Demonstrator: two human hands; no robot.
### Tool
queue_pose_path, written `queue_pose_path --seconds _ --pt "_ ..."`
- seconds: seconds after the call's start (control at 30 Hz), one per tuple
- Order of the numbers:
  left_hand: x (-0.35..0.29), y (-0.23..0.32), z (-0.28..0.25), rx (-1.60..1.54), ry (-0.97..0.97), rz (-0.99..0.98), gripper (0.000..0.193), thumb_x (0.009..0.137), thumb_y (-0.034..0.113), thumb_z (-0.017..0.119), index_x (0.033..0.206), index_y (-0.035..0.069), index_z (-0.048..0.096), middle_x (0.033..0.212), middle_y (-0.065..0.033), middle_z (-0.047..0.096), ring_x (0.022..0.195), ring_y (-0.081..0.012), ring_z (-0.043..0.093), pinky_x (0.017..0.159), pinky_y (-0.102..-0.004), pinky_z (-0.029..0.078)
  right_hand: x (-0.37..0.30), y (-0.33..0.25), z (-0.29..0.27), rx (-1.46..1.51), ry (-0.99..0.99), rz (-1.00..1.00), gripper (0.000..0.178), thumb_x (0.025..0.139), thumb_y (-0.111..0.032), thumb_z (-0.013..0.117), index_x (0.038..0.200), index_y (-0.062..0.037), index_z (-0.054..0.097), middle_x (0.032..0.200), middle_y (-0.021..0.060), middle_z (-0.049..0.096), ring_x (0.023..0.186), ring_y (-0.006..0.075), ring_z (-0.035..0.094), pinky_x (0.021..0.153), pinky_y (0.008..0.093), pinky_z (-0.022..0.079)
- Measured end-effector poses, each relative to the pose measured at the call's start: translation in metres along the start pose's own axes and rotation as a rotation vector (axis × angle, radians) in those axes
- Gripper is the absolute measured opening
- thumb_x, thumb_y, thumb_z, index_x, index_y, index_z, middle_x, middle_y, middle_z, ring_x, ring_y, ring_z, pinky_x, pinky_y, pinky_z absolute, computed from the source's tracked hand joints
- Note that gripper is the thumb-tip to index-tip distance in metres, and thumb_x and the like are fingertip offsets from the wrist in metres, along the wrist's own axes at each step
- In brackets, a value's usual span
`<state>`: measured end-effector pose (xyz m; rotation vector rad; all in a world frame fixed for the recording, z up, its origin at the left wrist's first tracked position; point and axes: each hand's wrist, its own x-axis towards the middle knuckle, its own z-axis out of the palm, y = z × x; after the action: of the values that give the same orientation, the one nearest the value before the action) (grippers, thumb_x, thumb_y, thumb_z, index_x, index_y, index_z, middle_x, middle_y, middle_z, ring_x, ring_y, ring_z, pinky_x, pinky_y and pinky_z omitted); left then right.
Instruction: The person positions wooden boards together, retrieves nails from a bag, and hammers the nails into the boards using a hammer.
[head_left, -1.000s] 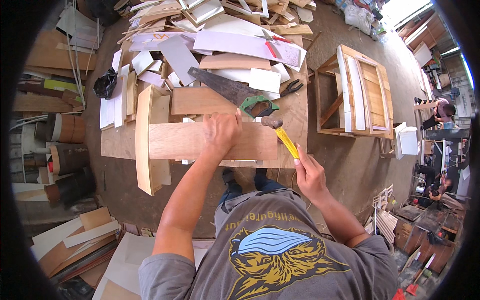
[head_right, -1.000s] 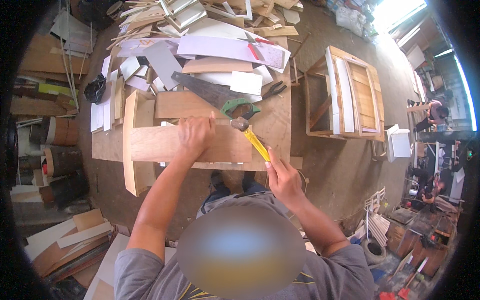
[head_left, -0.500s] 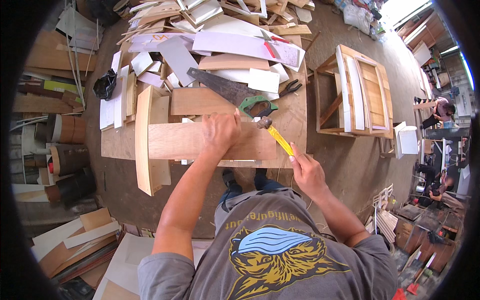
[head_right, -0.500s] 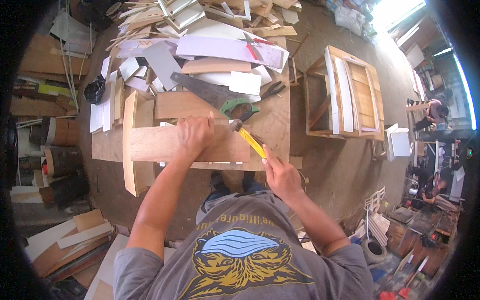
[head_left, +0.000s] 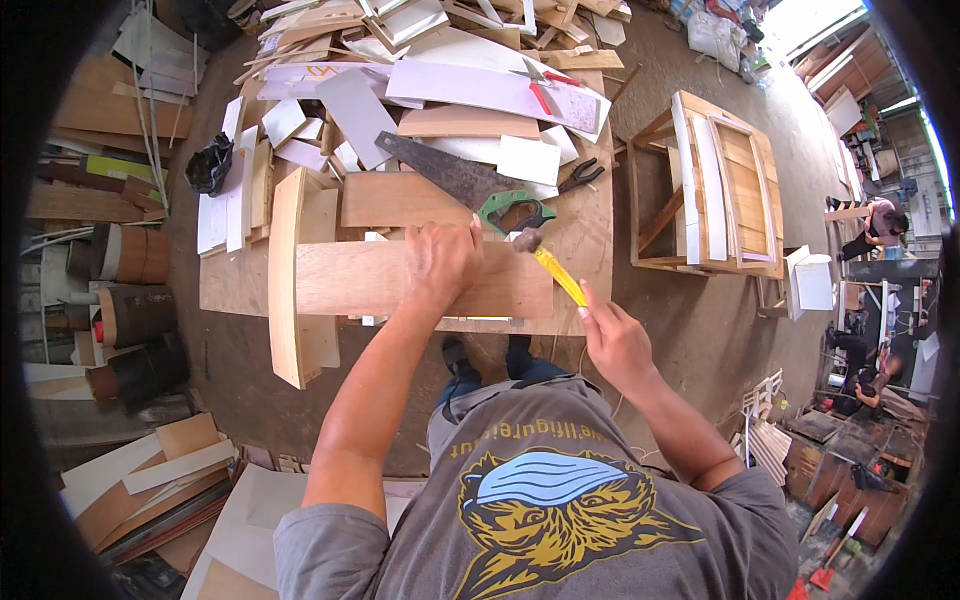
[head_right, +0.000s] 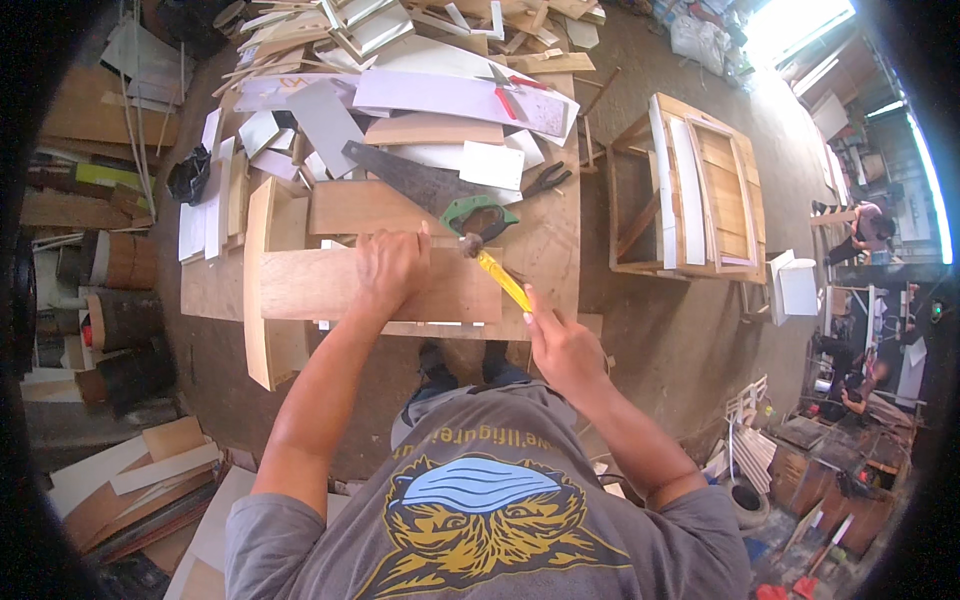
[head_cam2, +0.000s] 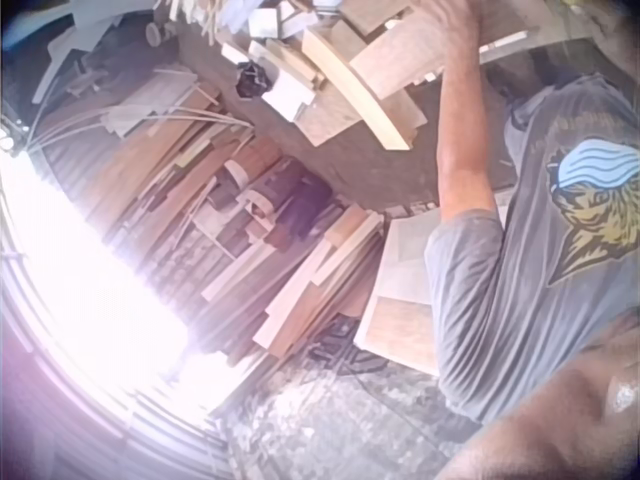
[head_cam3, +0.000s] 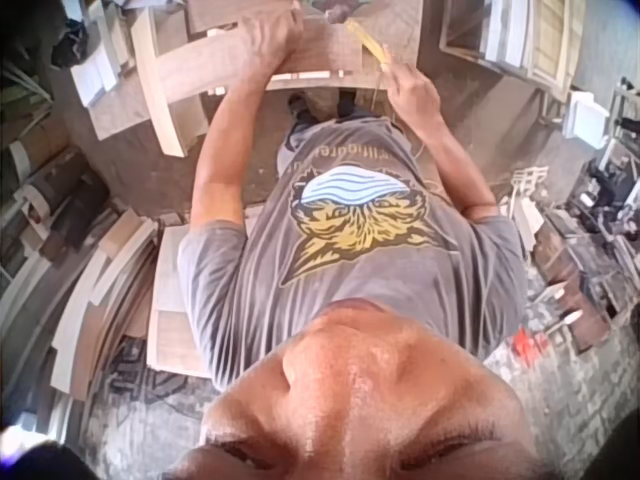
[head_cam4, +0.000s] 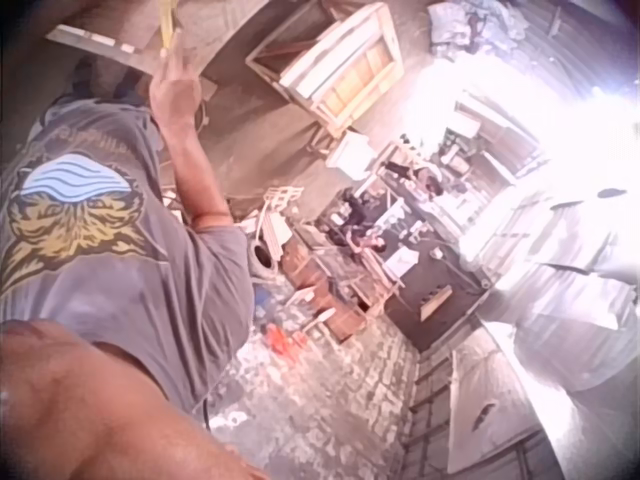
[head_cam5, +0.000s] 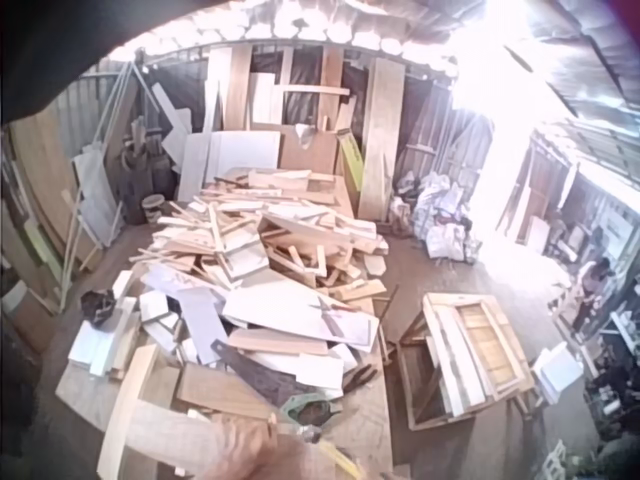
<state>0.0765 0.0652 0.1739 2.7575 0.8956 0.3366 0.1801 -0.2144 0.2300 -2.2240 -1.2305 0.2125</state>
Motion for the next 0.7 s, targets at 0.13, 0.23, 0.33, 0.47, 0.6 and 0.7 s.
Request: queue_pose_path --seconds 0.13,0.23,0.33,0.47,0.6,0.7 --pt "-0.001 -0.001 0.002 0.019 -0.003 -0.026 0.053 0.105 0.037 0.058 0.065 0.009 0.075 0.073 -0.0178 0.074 0.075 -0.0394 0.073 0.078 -0.0582 0.050 0.004 -0.002 -0.008 -0.027 -0.061 0.010 0.046 0.107 -0.019 0.063 0.152 -0.0099 0.060 0.088 0.0211 0.072 0.071 0.0427 0.070 0.063 0.0517 0.055" --pt "-0.001 -0.001 0.003 0.008 0.005 -0.021 0.053 0.105 0.038 0.058 0.065 0.008 0.075 0.073 -0.0177 0.074 0.075 -0.0392 0.073 0.079 -0.0583 0.051 -0.004 -0.013 -0.009 0.003 0.021 -0.019 0.045 0.108 -0.019 0.063 0.152 -0.0098 0.061 0.087 0.0211 0.072 0.071 0.0422 0.070 0.063 0.0514 0.055" --pt "0.003 0.000 0.002 0.034 -0.024 -0.041 0.053 0.105 0.038 0.058 0.065 0.008 0.076 0.073 -0.0177 0.074 0.075 -0.0386 0.073 0.080 -0.0582 0.051 0.003 -0.004 0.003 -0.026 -0.057 -0.010 0.046 0.107 -0.019 0.063 0.152 -0.0103 0.060 0.086 0.0216 0.072 0.070 0.0422 0.070 0.063 0.0516 0.055" --pt "0.000 -0.002 0.003 0.022 -0.009 -0.012 0.057 0.108 0.037 0.052 0.066 0.008 0.076 0.070 -0.0174 0.073 0.075 -0.0383 0.073 0.081 -0.0570 0.050 0.002 -0.012 -0.008 0.011 -0.034 0.019 0.047 0.107 -0.019 0.064 0.153 -0.0108 0.059 0.086 0.0216 0.071 0.071 0.0422 0.070 0.063 0.0515 0.056" --pt "0.001 -0.001 0.004 0.037 -0.009 -0.033 0.056 0.108 0.037 0.053 0.066 0.008 0.076 0.070 -0.0191 0.073 0.075 -0.0390 0.073 0.081 -0.0575 0.050 -0.001 -0.011 -0.006 -0.033 -0.089 0.040 0.044 0.106 -0.013 0.064 0.150 -0.0065 0.061 0.090 0.0221 0.072 0.079 0.0420 0.071 0.068 0.0495 0.056" --pt "0.002 -0.002 0.003 0.007 -0.006 -0.020 0.056 0.108 0.037 0.053 0.066 0.008 0.076 0.070 -0.0196 0.073 0.076 -0.0390 0.073 0.081 -0.0577 0.049 0.000 -0.015 -0.010 -0.008 -0.087 0.054 0.045 0.106 -0.013 0.064 0.150 -0.0064 0.061 0.091 0.0218 0.072 0.079 0.0414 0.071 0.069 0.0495 0.056"
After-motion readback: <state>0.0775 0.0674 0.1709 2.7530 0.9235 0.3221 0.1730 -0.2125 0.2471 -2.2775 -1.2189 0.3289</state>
